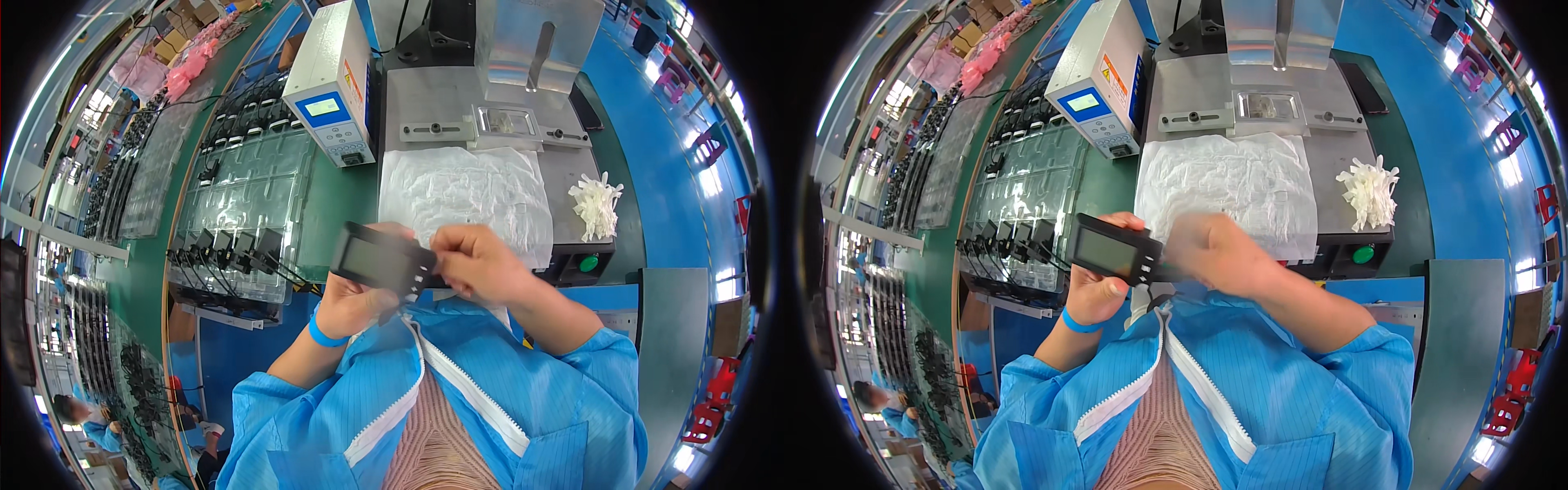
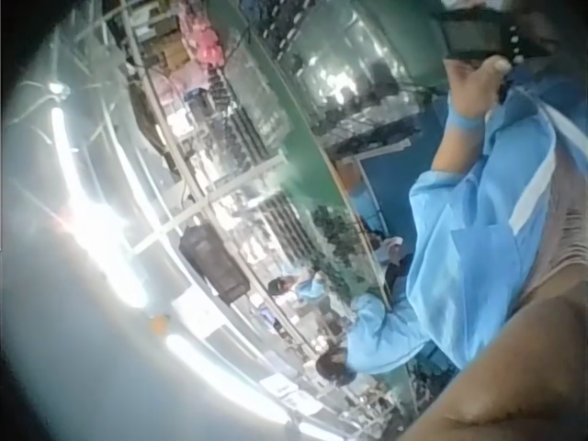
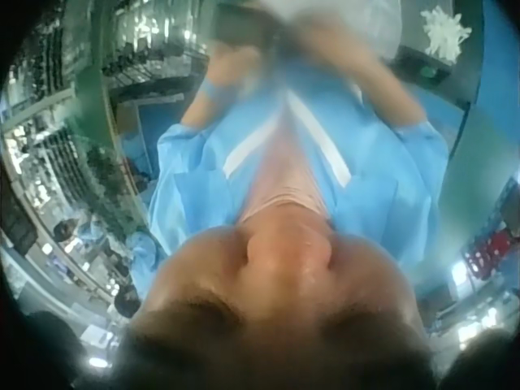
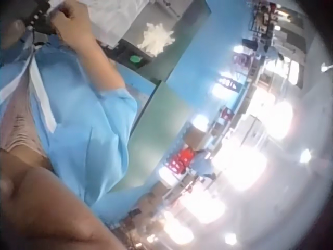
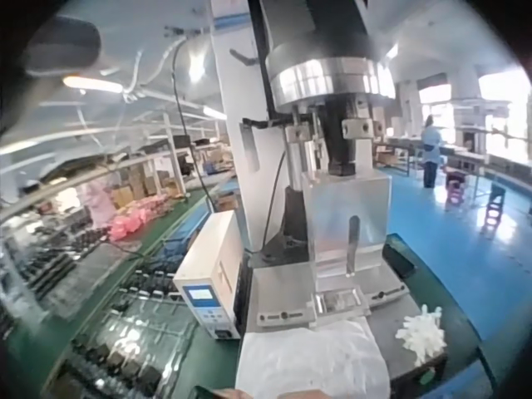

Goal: Assembling and testing handheld electronic components using a press machine and handheld diagnostic equipment.

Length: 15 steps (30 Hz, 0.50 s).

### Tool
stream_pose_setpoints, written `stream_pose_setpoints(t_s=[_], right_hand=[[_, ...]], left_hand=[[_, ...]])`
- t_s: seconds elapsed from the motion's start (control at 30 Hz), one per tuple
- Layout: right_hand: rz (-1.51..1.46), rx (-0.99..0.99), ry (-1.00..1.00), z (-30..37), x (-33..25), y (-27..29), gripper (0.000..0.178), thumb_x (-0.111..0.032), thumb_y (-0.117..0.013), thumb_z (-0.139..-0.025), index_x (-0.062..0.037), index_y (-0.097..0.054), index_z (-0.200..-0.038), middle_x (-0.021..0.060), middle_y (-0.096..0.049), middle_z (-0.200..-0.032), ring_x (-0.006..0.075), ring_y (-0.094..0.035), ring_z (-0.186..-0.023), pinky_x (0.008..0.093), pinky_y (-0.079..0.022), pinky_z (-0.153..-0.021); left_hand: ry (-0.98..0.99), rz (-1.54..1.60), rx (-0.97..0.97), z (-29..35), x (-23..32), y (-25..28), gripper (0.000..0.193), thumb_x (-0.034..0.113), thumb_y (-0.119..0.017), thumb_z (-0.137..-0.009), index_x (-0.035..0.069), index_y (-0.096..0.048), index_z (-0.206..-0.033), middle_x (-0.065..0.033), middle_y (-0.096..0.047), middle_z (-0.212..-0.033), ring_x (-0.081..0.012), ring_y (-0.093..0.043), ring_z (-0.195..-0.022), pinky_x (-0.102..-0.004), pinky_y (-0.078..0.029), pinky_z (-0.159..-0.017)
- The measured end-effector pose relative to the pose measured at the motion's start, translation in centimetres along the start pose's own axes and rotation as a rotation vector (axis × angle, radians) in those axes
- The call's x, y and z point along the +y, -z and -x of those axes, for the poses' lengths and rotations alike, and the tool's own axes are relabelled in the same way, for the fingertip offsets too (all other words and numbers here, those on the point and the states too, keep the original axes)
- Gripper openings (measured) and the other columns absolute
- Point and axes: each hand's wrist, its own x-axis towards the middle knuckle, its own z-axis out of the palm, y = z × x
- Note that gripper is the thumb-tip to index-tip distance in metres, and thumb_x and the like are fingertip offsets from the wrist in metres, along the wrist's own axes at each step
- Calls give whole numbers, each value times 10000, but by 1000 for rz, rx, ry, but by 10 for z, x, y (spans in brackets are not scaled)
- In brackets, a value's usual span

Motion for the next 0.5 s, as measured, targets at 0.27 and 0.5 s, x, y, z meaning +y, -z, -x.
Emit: stream_pose_setpoints(t_s=[0.27, 0.5], right_hand=[[229, 206, 222, 35, 2, -17, 104, 10, -586, -757, -13, -510, -691, 50, -471, -612, 88, -422, -512, 255, -323, -456], [718, 447, 489, 62, -9, 29, 91, 53, -561, -732, -36, -548, -720, 70, -512, -649, 162, -488, -525, 269, -368, -465]], left_hand=[[-122, -299, 283, 0, -5, 3, 645, 220, -744, -778, 33, -404, -1293, -117, -421, -1303, -214, -558, -1071, -379, -483, -918], [-99, -137, 541, -11, -3, 25, 240, 236, -614, -891, 32, -585, -1013, -41, -627, -848, -158, -593, -756, -378, -525, -783]])
